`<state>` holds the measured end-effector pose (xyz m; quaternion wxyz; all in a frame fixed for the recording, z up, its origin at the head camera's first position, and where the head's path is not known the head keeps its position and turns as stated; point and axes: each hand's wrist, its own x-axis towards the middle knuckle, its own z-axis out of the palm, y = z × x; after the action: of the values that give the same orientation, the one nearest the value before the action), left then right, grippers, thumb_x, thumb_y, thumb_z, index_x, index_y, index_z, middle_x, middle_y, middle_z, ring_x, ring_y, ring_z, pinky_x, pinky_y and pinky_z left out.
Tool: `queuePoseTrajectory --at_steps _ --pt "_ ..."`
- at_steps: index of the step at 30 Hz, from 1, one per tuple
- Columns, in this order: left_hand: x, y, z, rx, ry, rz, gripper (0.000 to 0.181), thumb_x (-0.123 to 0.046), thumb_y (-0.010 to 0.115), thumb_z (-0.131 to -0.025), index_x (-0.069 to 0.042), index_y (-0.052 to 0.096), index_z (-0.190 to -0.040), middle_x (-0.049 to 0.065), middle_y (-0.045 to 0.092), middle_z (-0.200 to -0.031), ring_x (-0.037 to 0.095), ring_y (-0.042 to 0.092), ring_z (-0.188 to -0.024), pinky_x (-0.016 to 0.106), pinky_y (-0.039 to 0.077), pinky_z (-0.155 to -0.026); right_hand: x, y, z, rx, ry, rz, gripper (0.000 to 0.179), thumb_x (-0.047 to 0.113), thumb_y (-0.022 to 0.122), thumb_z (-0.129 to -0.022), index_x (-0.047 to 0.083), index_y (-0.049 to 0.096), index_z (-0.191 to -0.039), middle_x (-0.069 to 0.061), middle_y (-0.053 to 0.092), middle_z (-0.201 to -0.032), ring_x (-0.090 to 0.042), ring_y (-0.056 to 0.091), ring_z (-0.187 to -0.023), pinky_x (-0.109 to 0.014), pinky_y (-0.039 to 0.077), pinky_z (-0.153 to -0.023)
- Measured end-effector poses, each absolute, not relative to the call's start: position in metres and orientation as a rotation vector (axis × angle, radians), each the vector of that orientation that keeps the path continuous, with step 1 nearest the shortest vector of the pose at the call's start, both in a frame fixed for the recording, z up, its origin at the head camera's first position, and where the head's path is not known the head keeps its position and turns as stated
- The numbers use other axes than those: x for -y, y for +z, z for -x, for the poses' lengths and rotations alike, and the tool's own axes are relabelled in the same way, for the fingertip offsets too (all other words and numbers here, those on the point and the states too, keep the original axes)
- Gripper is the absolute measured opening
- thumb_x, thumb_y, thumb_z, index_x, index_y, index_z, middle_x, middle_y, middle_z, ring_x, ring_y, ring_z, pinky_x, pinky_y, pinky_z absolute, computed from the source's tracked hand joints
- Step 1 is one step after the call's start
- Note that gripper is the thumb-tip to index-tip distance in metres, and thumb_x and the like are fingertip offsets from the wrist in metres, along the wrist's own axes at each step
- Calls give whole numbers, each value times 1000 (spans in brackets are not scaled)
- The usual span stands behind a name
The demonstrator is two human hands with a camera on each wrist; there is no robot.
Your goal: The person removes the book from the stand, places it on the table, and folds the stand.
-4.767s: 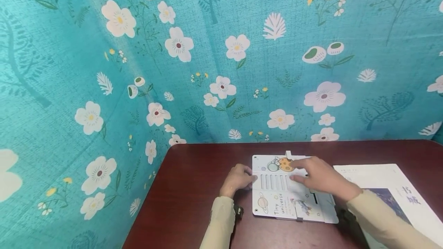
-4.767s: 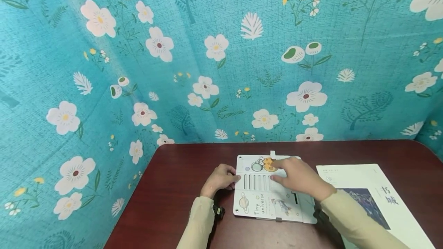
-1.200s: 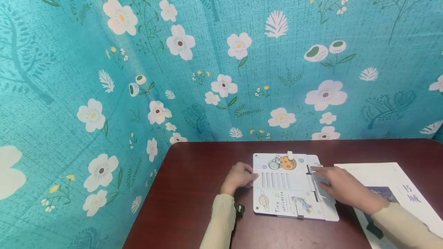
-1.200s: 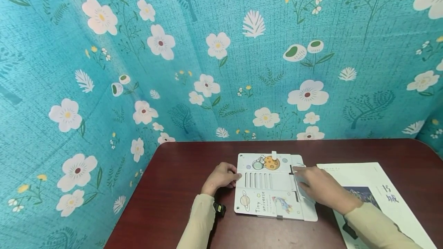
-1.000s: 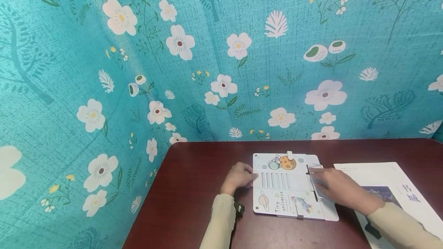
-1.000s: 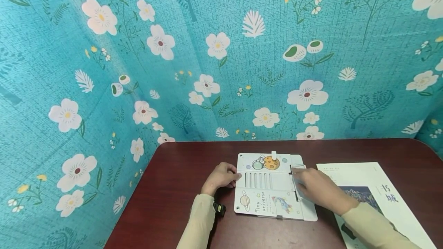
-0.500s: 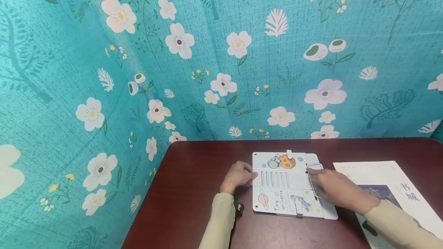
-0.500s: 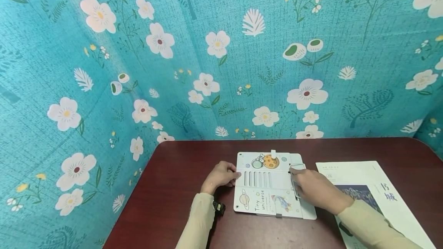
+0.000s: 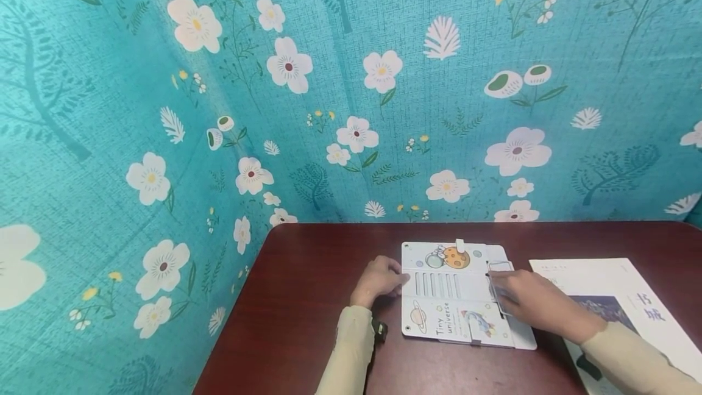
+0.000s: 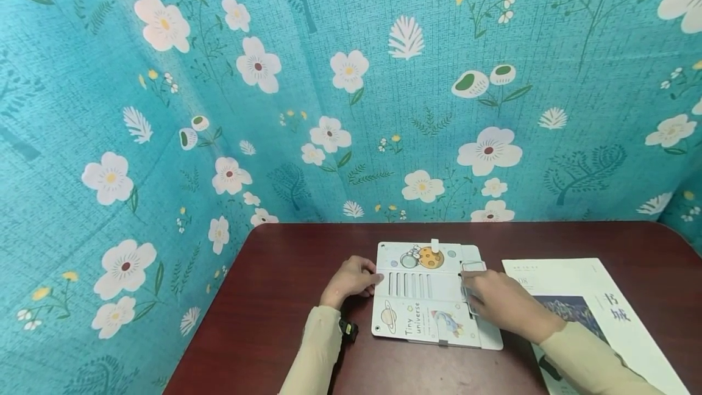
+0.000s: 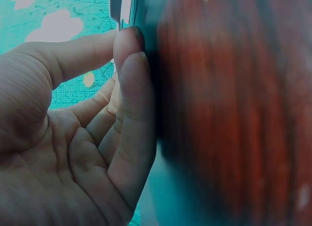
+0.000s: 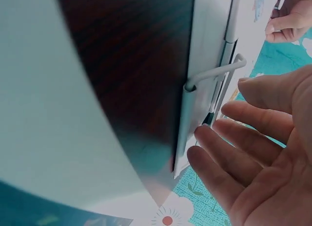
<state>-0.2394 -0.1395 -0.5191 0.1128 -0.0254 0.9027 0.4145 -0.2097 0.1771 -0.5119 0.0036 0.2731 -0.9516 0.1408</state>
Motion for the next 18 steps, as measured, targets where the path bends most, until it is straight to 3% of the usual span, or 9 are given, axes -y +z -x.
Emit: queuePoseTrajectory --at_steps 5,7,12,18 --pt "140 -519 240 -2680 1204 69 20 -20 80 -90 -4 74 -101 3 70 -66 13 66 -58 26 51 -57 -180 -510 210 3005 497 -864 25 13 81 -85 10 78 -109 -4 80 -102 -12 72 -84 -38 60 -71" --pt "140 -518 240 -2699 1203 71 20 -20 81 -90 -5 75 -101 2 70 -66 13 66 -58 27 51 -57 -181 -509 209 3014 519 -859 24 13 82 -85 10 77 -109 -1 79 -99 -10 70 -83 -38 59 -70" --pt "142 -511 238 -2779 1207 50 19 -23 81 -90 -8 76 -102 0 69 -67 13 64 -58 28 47 -55 -181 -506 204 3000 616 -819 27 12 82 -84 7 78 -111 -6 80 -105 -29 76 -99 -51 60 -84" --pt "138 -496 237 -2874 1239 -84 23 -29 82 -89 -13 77 -105 -3 74 -80 7 63 -67 27 48 -63 -177 -500 200 2969 686 -774 29 15 82 -86 5 78 -113 -10 80 -109 -35 75 -106 -56 59 -89"
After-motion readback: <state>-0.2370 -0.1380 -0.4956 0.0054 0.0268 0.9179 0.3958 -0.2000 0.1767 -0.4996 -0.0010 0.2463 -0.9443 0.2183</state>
